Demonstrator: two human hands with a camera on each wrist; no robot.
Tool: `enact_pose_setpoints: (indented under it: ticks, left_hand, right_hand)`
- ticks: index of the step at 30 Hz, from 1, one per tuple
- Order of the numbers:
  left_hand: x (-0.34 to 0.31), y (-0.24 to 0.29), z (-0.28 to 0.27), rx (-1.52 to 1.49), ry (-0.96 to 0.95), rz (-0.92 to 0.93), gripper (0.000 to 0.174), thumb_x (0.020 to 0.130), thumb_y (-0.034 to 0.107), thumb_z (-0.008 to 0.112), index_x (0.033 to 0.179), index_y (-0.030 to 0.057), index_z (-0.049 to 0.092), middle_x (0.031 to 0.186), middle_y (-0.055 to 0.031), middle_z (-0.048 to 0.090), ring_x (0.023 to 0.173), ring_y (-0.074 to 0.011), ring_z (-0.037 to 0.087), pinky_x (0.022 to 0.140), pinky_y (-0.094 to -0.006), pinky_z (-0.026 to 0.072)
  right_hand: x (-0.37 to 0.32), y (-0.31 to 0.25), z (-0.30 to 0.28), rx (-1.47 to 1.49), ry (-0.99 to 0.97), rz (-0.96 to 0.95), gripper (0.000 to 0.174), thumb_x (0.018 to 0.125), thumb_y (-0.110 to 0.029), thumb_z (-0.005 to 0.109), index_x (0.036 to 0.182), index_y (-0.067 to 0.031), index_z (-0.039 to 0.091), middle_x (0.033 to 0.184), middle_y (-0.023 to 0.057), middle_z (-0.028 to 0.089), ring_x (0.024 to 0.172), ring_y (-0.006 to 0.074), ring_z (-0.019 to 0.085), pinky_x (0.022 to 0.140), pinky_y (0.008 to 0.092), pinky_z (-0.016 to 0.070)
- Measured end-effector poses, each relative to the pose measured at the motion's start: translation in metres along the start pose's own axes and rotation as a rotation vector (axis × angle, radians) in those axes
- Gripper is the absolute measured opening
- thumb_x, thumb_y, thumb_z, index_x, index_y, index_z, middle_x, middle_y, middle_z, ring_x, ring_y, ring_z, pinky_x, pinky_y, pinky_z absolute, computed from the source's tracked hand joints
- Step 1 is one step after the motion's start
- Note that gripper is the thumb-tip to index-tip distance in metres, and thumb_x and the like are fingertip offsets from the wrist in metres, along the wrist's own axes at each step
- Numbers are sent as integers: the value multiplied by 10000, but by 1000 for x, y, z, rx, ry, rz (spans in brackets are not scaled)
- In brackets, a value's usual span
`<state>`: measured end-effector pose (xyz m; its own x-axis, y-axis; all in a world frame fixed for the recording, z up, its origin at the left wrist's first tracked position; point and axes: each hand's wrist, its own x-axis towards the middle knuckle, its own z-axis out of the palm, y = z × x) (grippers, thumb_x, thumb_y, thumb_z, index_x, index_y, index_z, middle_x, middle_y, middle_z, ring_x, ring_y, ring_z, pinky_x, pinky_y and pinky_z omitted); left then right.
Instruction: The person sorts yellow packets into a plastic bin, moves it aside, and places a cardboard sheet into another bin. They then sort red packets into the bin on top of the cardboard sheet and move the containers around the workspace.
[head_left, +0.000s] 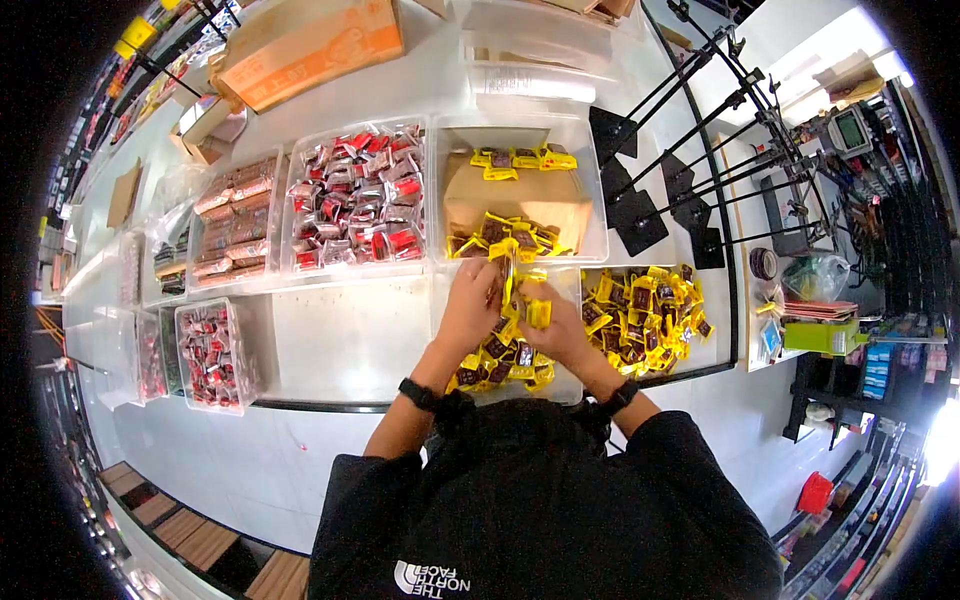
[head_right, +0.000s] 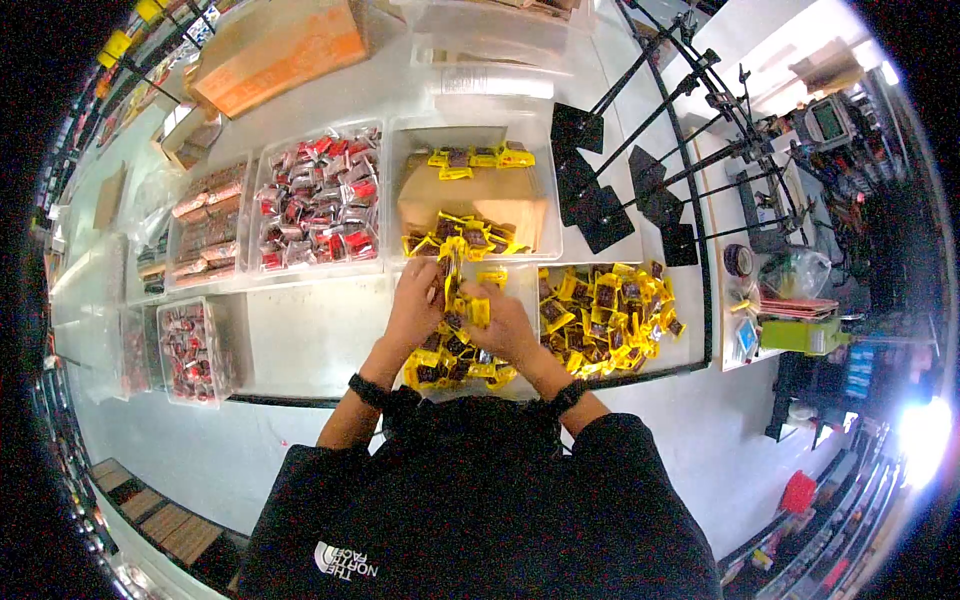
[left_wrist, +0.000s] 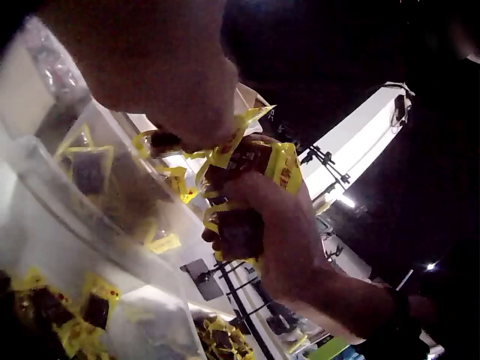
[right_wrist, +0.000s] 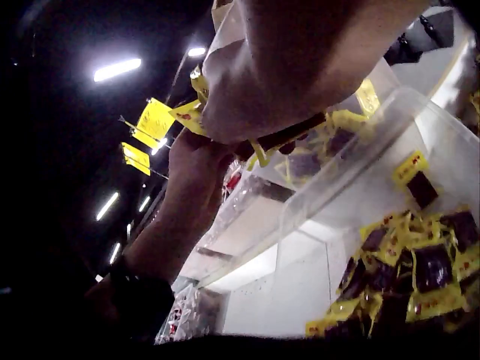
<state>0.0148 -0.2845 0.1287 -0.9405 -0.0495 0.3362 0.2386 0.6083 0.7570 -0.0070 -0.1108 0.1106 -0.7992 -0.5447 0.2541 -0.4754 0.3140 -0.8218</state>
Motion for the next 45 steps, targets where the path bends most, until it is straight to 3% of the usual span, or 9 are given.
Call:
enact_pose_setpoints:
  ticks: [12,16,20,22,27,32,33,37,45]
  left_hand:
    - [-48,-10,-21,-47,-310,-136,139,773,15,538,910,18,516,945,-170,524,876,-365,520,749,-391,431]
    - [23,-11,-27,103,51,-65,208,778,46,533,979,12,496,920,-196,541,866,-383,511,736,-431,431]
    - [64,-41,-3,246,-131,-150,304,820,140,529,1077,-1,451,979,-238,538,938,-412,512,799,-435,427]
    - [70,-58,12,582,-449,-198,412,841,265,506,1122,-21,409,1010,-290,526,944,-434,516,819,-460,425]
    - [79,-68,24,463,-427,-349,626,799,408,534,1194,-39,343,1026,-323,519,955,-457,512,846,-475,411]
    - [84,-93,32,351,-447,-350,723,747,457,577,1218,-30,324,1031,-318,523,962,-462,506,855,-465,409]
    - [83,-93,33,285,-441,-318,703,738,428,599,1213,-17,332,1043,-319,516,970,-458,503,849,-461,412]
    - [89,-86,27,-35,-474,-240,687,679,383,657,1197,28,380,1039,-279,541,1013,-419,492,839,-448,421]
    - [89,-76,29,-119,-404,-245,505,640,199,708,1038,26,451,914,-219,568,841,-344,521,751,-384,450]
  right_hand:
    - [-36,27,0,-168,-514,96,458,752,-259,607,1133,-44,469,1109,176,502,1061,344,455,906,399,368]
    - [26,11,-27,-154,68,197,352,758,-231,608,1038,-37,521,983,188,533,955,358,499,855,411,394]
    - [81,47,-33,-398,175,225,377,780,-288,579,1034,-17,514,946,208,534,915,365,524,827,426,415]
    - [94,78,-27,-376,-93,520,453,803,-370,536,1029,22,506,996,240,526,929,389,526,824,442,422]
    - [122,97,-13,-478,-289,619,720,745,-541,540,1101,81,467,1040,285,530,938,396,546,806,378,445]
    - [131,100,-10,-348,-477,703,1002,623,-697,547,1250,59,348,1221,349,365,1194,424,347,943,382,361]
    - [126,95,-13,-268,-440,645,914,630,-659,590,1217,17,411,1127,315,440,1062,383,471,897,371,396]
    - [132,77,-2,-195,-450,680,854,653,-645,550,1289,-103,371,1217,344,329,1098,442,445,928,387,385]
    - [128,59,12,-293,-230,570,547,711,-428,573,1118,-67,510,1196,307,360,982,446,495,864,427,421]
